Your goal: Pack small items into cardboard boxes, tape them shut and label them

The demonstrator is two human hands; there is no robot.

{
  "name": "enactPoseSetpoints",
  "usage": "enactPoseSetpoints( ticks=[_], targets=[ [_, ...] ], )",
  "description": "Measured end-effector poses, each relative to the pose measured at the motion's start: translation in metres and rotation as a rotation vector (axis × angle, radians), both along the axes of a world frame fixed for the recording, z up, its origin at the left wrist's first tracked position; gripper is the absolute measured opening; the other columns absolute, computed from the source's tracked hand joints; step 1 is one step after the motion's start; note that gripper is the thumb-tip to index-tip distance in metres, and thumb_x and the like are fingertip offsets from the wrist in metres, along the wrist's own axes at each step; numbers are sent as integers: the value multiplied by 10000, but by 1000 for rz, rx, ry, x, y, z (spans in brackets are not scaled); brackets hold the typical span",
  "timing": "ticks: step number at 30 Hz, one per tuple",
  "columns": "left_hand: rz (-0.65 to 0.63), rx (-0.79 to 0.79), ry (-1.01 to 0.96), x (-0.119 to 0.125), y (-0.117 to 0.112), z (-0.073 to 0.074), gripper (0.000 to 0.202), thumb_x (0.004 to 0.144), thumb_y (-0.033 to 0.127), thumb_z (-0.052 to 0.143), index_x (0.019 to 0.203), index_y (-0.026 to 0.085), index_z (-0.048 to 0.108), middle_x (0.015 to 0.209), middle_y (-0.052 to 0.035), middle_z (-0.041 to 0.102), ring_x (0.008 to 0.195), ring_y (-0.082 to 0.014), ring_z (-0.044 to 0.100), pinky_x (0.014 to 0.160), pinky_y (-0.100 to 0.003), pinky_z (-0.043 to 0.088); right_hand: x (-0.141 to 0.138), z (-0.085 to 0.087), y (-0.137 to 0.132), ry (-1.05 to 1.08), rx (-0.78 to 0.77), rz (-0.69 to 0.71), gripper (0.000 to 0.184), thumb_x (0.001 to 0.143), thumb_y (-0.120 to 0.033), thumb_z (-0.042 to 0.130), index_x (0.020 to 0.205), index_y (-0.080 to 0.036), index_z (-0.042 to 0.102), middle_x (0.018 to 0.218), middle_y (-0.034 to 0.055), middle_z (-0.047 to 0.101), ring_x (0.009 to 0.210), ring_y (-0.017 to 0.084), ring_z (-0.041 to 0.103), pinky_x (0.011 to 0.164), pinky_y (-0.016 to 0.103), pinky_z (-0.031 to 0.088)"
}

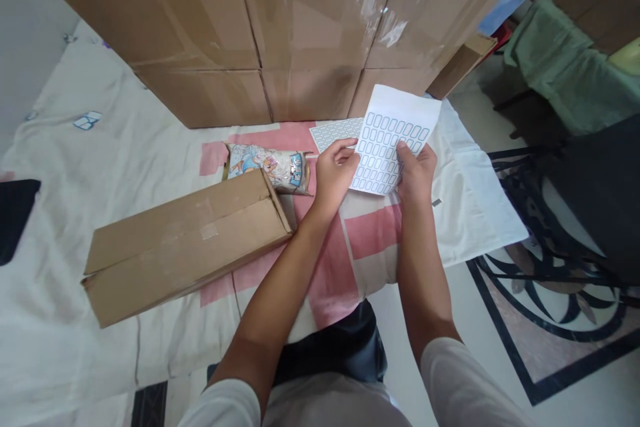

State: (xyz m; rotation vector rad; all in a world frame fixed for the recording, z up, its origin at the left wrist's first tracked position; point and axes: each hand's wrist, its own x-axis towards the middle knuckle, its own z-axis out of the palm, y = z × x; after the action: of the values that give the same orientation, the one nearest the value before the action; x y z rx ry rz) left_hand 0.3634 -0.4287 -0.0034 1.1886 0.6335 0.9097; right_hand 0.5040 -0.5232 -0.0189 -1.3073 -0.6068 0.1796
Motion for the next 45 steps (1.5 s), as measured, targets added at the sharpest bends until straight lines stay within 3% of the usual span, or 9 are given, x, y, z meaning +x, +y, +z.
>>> enactPoseSetpoints(
  ticks=[10, 16, 20, 25, 30, 38, 45],
  targets=[
    [-98, 65, 13, 1, 6, -16, 407, 699, 115, 635, 1069, 235, 752, 734, 24, 661, 739, -167, 636, 741, -290, 499, 6, -5, 1, 51, 35, -31, 478, 766, -626, 865, 980, -219, 737, 1043, 67, 788, 1094, 320, 762, 943, 557, 664],
    [-133, 103, 17, 0, 5, -19, 316, 746, 171, 628, 1022, 241, 766, 710, 18, 627, 708, -166, 608, 699, -284, 489, 8, -6, 1, 17, 55, -51, 478, 796, -643, 836, 1022, -235, 733, 1091, 77, 784, 1184, 340, 736, 939, 562, 664],
    [-113, 116, 10, -1, 5, -21, 315, 732, 155, 638, 1009, 245, 759, 755, 10, 661, 788, -186, 653, 777, -309, 515, 13, -10, 1, -26, 54, -75, 463, 841, -640, 796, 1064, -240, 730, 1152, 92, 767, 1241, 350, 711, 953, 566, 653],
    [-223, 77, -34, -4, 4, -18, 249, 783, 236, 632, 1005, 236, 746, 970, -37, 753, 974, -230, 703, 887, -349, 554, 17, -13, 2, -24, 80, -108, 465, 842, -640, 792, 1067, -239, 727, 1137, 85, 764, 1192, 331, 730, 971, 556, 644],
    [-195, 52, -70, -6, 2, -20, 264, 736, 275, 614, 972, 229, 723, 923, -29, 719, 874, -201, 662, 822, -323, 541, 9, -9, 4, 2, 88, -115, 491, 835, -662, 782, 1070, -234, 724, 1098, 74, 771, 1150, 320, 740, 980, 566, 639],
    [-144, -8, -81, -5, 2, -34, 96, 744, 314, 578, 739, 217, 578, 698, 24, 493, 657, -130, 469, 627, -254, 385, -7, -5, 7, 74, 98, -89, 448, 838, -618, 803, 1062, -241, 712, 1111, 68, 774, 1203, 319, 727, 1019, 559, 628],
    [-141, -73, -117, -4, 0, -46, 155, 762, 349, 668, 821, 212, 626, 726, 30, 518, 653, -112, 462, 630, -236, 383, -4, -11, 9, 51, 104, -114, 518, 819, -688, 794, 1095, -257, 711, 1175, 56, 773, 1208, 310, 729, 1055, 569, 613]
  ],
)
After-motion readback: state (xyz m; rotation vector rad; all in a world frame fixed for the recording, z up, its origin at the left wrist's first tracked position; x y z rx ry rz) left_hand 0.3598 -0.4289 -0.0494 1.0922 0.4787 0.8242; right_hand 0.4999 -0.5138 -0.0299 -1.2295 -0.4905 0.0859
